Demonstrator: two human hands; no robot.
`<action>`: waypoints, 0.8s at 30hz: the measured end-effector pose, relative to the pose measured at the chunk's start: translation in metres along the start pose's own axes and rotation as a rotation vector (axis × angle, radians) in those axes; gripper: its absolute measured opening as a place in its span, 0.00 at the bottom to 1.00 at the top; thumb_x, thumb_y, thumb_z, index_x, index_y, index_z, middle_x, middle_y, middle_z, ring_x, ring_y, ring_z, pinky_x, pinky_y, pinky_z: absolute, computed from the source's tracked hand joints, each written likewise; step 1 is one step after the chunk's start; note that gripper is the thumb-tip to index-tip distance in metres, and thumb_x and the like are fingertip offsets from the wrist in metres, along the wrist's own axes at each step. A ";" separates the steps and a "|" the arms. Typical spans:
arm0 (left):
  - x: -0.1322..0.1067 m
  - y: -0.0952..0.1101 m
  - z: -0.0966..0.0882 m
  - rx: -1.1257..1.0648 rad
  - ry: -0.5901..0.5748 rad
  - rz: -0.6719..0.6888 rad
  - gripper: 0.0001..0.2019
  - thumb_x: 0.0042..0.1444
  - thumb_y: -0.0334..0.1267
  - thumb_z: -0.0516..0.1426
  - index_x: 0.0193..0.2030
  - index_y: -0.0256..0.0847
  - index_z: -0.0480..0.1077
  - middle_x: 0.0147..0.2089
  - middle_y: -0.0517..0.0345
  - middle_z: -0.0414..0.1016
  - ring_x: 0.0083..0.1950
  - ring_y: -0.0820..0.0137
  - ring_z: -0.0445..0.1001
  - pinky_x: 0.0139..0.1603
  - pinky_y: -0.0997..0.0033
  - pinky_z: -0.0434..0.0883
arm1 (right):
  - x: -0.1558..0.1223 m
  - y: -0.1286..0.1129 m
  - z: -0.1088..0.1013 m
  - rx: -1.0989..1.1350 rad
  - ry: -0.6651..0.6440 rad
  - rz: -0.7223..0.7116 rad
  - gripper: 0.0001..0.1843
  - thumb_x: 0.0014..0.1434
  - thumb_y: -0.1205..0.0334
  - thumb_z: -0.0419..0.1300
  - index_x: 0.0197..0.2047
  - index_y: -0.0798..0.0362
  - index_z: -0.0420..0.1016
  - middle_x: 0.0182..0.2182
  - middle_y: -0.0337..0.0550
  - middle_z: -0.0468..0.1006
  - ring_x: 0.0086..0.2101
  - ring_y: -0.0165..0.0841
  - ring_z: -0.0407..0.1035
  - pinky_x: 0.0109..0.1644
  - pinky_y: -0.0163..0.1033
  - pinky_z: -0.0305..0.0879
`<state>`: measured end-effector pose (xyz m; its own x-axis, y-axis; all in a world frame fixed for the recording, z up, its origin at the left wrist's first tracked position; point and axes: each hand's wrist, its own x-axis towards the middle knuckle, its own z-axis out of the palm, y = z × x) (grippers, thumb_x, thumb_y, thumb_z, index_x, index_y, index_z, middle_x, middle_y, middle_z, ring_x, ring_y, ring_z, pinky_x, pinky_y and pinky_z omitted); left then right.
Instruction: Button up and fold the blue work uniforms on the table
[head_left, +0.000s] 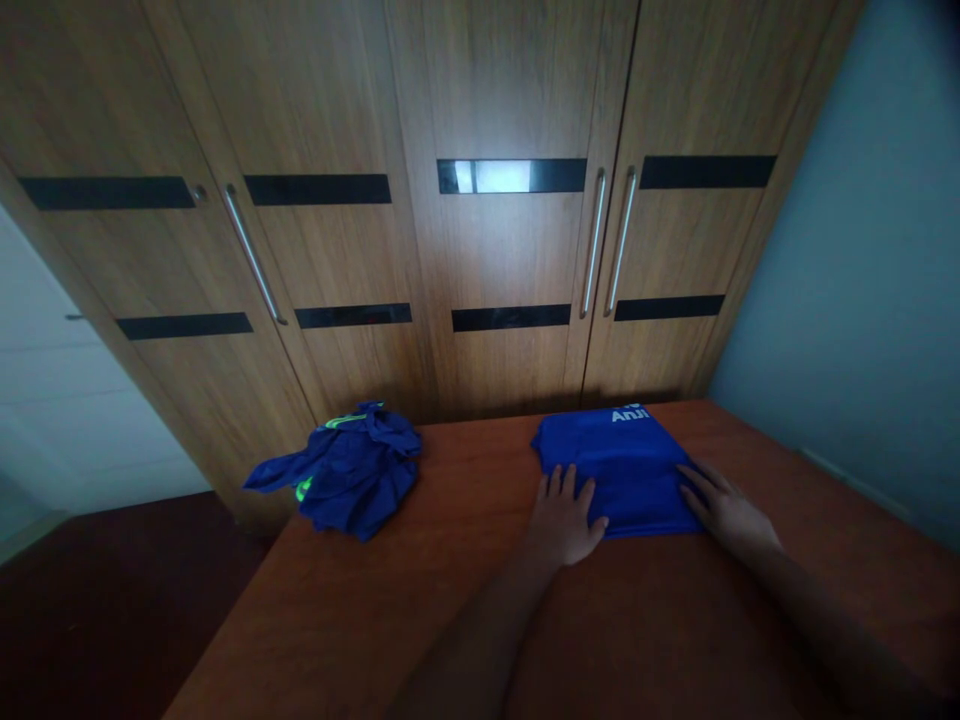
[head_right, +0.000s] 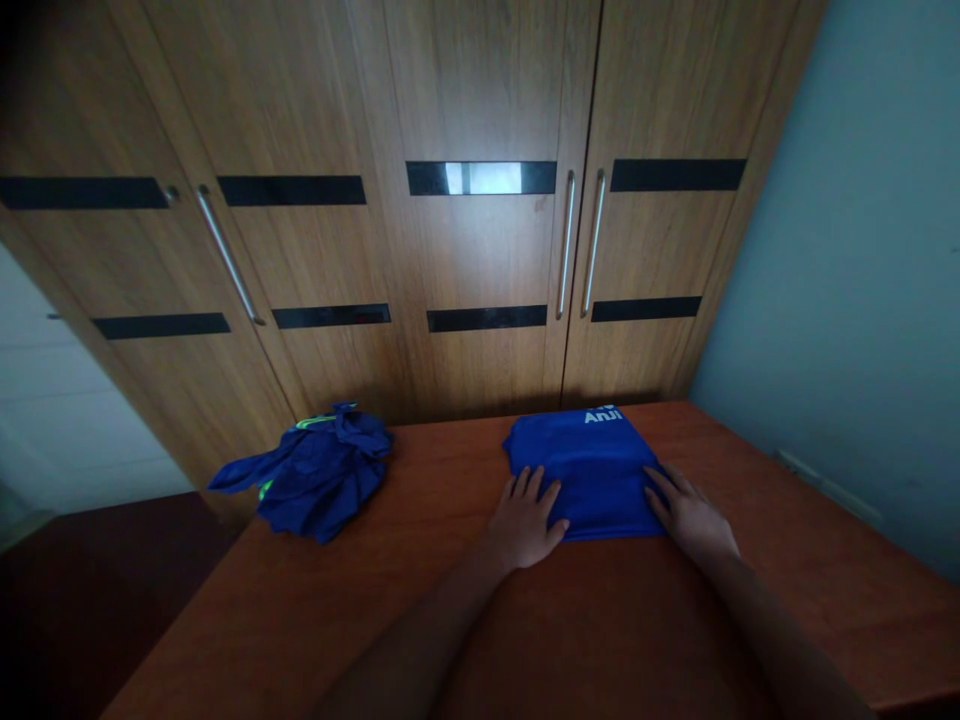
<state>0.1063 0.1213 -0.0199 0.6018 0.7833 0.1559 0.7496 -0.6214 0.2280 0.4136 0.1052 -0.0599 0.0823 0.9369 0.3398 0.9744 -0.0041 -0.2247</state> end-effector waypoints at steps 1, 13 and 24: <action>0.008 0.004 0.002 -0.001 -0.015 0.001 0.34 0.60 0.59 0.39 0.67 0.42 0.50 0.71 0.43 0.44 0.70 0.48 0.43 0.65 0.43 0.44 | 0.002 0.008 0.000 -0.014 0.008 0.012 0.28 0.63 0.47 0.41 0.61 0.48 0.63 0.63 0.45 0.60 0.57 0.43 0.61 0.60 0.49 0.59; 0.057 0.039 0.019 -0.043 -0.068 0.008 0.35 0.59 0.59 0.40 0.67 0.40 0.50 0.71 0.41 0.43 0.70 0.45 0.41 0.64 0.41 0.43 | 0.018 0.066 -0.006 -0.229 -0.036 0.055 0.28 0.63 0.48 0.41 0.60 0.47 0.66 0.61 0.46 0.63 0.56 0.46 0.59 0.55 0.53 0.61; 0.009 0.010 -0.007 -0.148 0.028 0.218 0.23 0.60 0.44 0.49 0.60 0.39 0.62 0.65 0.47 0.59 0.66 0.60 0.56 0.65 0.59 0.56 | 0.026 0.012 -0.025 -0.327 -0.023 0.080 0.21 0.59 0.60 0.46 0.50 0.49 0.75 0.56 0.49 0.68 0.56 0.47 0.58 0.56 0.58 0.56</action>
<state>0.1170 0.1222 -0.0091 0.7354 0.6327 0.2427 0.5533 -0.7674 0.3239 0.4327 0.1206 -0.0313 0.1605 0.9368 0.3109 0.9808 -0.1868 0.0565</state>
